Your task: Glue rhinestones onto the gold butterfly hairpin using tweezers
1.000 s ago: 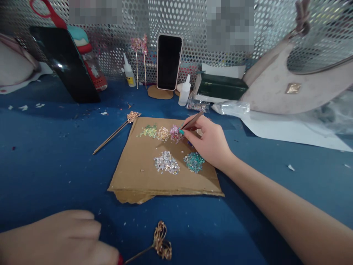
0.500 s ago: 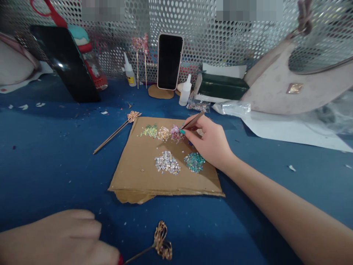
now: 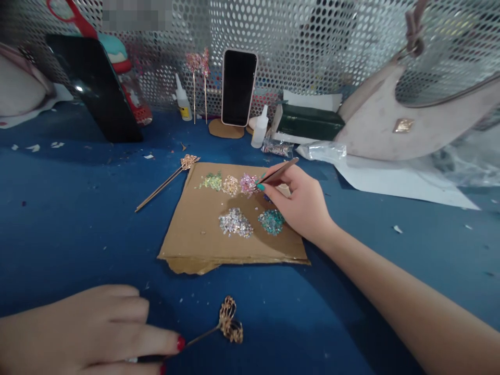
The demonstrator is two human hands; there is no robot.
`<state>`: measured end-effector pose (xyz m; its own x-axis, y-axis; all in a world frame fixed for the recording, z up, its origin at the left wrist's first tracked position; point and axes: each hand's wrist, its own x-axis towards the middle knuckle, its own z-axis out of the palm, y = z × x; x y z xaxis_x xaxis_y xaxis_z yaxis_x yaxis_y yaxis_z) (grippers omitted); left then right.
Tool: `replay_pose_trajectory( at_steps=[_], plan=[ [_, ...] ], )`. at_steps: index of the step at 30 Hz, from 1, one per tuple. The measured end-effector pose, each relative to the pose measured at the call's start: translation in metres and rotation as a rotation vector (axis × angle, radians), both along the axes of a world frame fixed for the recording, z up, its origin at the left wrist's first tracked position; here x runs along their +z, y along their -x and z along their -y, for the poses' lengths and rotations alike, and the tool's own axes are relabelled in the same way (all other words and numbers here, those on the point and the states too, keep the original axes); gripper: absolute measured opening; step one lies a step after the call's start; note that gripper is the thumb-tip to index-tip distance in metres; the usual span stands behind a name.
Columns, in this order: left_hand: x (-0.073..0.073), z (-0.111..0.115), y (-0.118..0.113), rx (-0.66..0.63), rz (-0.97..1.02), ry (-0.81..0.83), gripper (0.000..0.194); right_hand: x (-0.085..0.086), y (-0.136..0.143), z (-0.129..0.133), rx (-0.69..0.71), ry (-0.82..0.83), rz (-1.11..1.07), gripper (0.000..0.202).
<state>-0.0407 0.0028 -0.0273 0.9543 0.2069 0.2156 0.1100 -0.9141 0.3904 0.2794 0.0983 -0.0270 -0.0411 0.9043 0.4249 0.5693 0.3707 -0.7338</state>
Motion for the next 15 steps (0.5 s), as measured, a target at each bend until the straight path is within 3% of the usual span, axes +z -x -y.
replay_pose_trajectory(
  at_steps=[7, 15],
  plan=[
    [0.012, -0.004, -0.004, -0.032, -0.031, -0.072, 0.022, 0.016, 0.014, 0.034, -0.021, 0.004, -0.059, 0.015],
    [0.009, -0.004, -0.002, -0.050, -0.028, -0.073, 0.023, 0.022, 0.018, 0.087, 0.086, -0.011, -0.054, 0.021]
  ],
)
